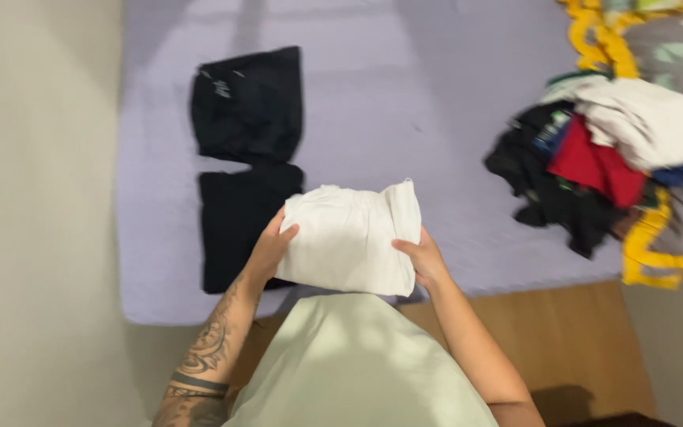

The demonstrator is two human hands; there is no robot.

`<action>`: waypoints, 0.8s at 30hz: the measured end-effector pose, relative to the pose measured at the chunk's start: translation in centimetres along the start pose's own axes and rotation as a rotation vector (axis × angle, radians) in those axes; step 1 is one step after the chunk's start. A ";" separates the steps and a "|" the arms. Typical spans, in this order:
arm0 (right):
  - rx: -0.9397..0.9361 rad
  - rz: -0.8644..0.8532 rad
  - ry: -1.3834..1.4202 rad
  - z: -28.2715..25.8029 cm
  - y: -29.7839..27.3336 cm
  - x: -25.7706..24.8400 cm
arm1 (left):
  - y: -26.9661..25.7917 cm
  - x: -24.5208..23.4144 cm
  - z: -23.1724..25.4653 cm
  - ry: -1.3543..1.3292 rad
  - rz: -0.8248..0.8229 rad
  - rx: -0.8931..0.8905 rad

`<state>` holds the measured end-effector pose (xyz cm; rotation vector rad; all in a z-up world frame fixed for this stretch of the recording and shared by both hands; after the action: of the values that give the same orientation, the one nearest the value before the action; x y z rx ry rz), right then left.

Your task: Organize and fold clothes from a plastic dresser onto a bed.

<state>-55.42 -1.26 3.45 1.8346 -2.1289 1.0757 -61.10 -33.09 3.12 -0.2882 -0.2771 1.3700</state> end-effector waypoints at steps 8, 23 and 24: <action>0.152 0.078 0.029 6.6 7.5 9.5 | 6.2 -14.0 2.9 0.167 0.019 0.106; 0.097 -0.052 0.332 12.3 27.2 30.2 | 27.4 -23.2 26.2 1.178 0.313 0.692; 0.077 -0.015 0.383 13.2 29.4 31.0 | 28.7 -23.0 26.5 1.284 0.370 0.764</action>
<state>-85.32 -33.94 -2.39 1.5178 -1.8707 1.3922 -101.06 -49.65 16.95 -0.5190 1.3849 1.2859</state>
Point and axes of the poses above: each hand's wrist, its own y-axis towards the middle knuckle, its own x-axis out of the palm, z = x × y, the point moved 6 cm from there along y, towards the middle knuckle, and after that the axes turned 9 degrees about y, right-handed, at the moved point
